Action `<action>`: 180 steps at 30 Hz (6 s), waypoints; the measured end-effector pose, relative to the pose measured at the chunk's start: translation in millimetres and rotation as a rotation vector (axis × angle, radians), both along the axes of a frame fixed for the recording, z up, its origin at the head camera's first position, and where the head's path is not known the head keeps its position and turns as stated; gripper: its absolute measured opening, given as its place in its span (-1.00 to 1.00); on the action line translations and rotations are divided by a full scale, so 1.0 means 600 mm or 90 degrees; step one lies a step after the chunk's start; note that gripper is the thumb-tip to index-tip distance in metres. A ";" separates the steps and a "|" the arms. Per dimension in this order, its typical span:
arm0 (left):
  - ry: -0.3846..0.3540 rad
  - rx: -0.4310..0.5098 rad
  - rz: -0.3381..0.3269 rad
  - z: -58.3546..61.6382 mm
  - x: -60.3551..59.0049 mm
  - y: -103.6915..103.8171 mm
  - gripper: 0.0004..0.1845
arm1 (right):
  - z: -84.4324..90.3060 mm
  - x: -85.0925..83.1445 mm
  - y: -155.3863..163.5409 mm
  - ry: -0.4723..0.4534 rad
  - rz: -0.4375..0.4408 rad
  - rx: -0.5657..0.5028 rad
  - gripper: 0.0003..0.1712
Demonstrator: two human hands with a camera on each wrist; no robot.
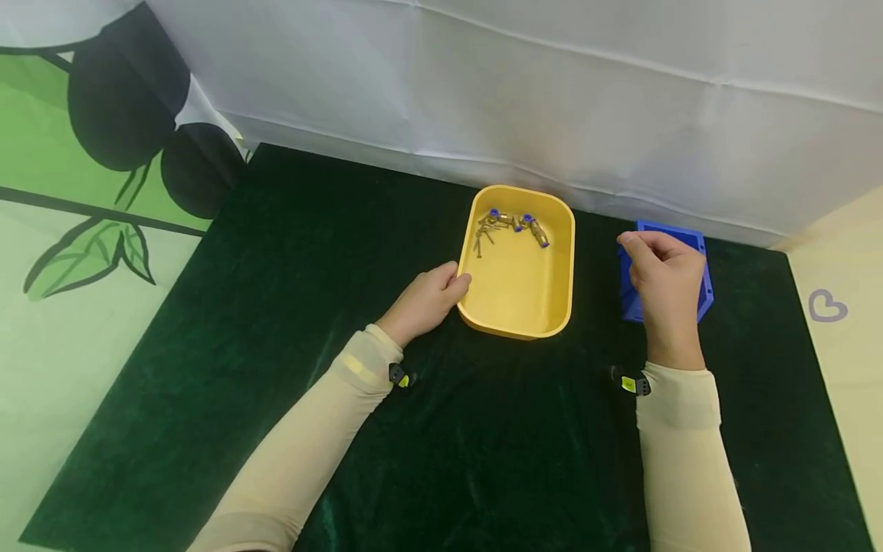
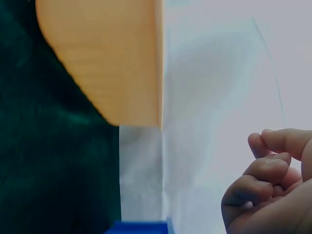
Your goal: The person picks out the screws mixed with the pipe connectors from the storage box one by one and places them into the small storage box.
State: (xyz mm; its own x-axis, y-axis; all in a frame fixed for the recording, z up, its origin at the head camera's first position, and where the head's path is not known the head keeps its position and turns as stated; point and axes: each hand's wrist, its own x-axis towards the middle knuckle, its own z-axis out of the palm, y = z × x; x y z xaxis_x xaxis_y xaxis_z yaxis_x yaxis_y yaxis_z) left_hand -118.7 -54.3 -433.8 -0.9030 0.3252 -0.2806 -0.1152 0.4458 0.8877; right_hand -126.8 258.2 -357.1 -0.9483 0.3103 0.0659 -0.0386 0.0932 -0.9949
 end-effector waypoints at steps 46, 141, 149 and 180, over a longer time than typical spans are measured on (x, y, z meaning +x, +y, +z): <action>0.002 -0.003 0.001 0.004 0.003 -0.002 -0.64 | 0.083 -0.062 -0.163 0.040 0.121 0.198 -0.73; 0.043 0.008 -0.017 -0.001 -0.001 0.000 -0.64 | -0.084 -0.144 -0.209 -0.165 0.464 0.627 -0.77; 0.040 0.011 -0.028 -0.001 0.003 -0.002 -0.64 | -0.085 -0.136 -0.213 -0.166 0.454 0.637 -0.87; 0.040 0.036 -0.042 -0.005 0.003 -0.012 -0.63 | -0.090 -0.136 -0.224 -0.173 0.488 0.650 -0.86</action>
State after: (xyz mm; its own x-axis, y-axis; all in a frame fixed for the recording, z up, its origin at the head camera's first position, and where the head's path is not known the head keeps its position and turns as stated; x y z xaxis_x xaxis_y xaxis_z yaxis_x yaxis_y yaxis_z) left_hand -117.1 -61.5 -437.0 -0.8945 0.3980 -0.2037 -0.0311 0.3991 0.9164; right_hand -208.4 123.5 -411.1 -0.8808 -0.3878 -0.2716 -0.2286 0.8507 -0.4734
